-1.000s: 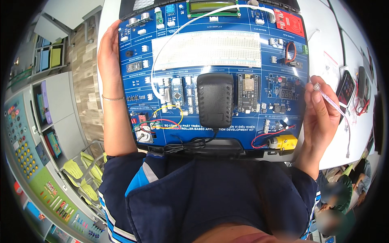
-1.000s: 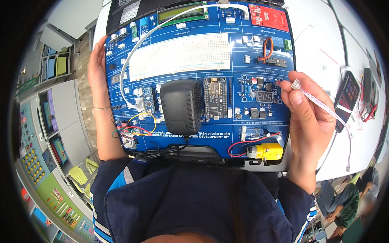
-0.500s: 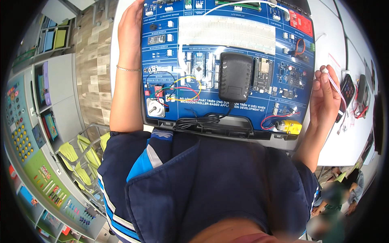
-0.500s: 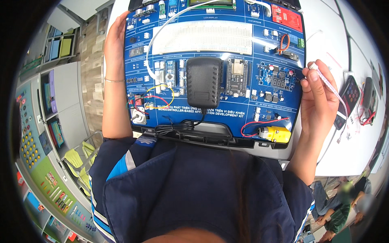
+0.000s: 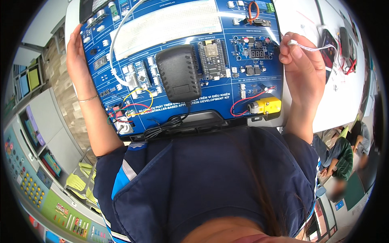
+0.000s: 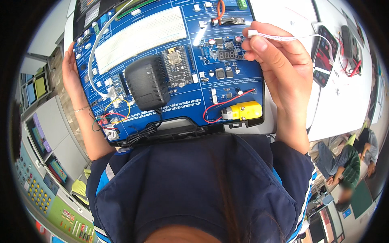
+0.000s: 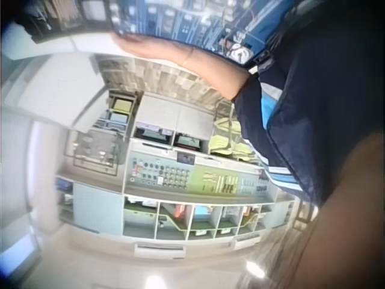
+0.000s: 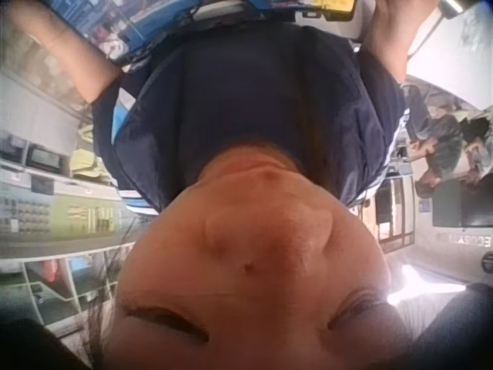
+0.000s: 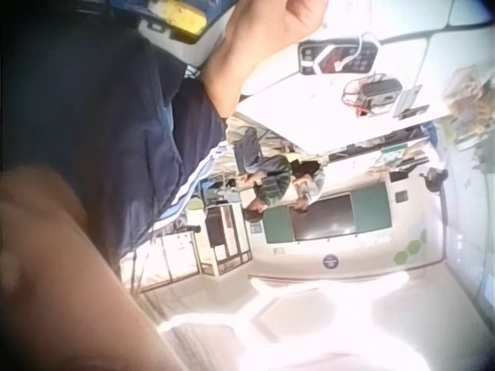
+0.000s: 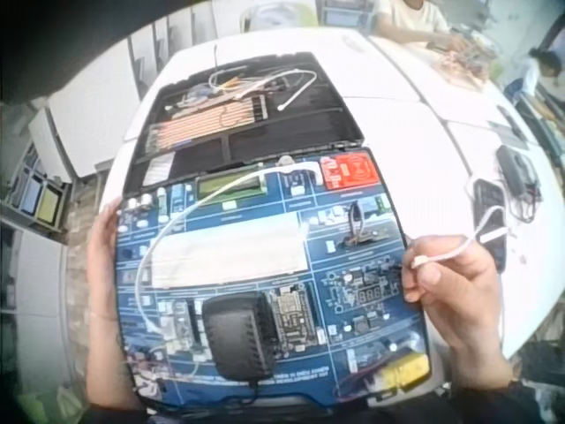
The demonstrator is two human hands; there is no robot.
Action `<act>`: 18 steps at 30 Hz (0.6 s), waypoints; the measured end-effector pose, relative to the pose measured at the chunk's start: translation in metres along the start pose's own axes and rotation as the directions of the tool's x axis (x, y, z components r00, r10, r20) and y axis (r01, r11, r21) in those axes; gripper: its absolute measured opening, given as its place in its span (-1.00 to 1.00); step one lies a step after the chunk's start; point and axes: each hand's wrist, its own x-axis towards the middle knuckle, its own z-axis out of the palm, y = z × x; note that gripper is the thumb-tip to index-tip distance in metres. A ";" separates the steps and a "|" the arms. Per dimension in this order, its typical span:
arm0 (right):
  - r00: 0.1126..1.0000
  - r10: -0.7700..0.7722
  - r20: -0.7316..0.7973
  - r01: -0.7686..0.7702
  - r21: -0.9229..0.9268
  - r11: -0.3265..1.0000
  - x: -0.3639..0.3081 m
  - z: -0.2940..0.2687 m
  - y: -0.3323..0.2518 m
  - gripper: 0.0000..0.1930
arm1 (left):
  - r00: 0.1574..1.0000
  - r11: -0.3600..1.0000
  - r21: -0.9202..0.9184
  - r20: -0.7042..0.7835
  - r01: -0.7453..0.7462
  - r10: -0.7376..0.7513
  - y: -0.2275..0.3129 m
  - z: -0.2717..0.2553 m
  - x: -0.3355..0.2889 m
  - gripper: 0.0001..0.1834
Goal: The person connects jumper wires to a microcontroller development board on a table, inserting and adjusting multiple ribbon cables into various ports. The person handles the board and wires by hand without using additional tools.
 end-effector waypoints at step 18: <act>0.999 0.027 0.045 -0.024 -0.067 0.997 -0.001 0.000 -0.003 -0.70 | 1.000 0.998 0.055 -0.019 -0.002 0.003 0.006 0.005 -0.002 -0.45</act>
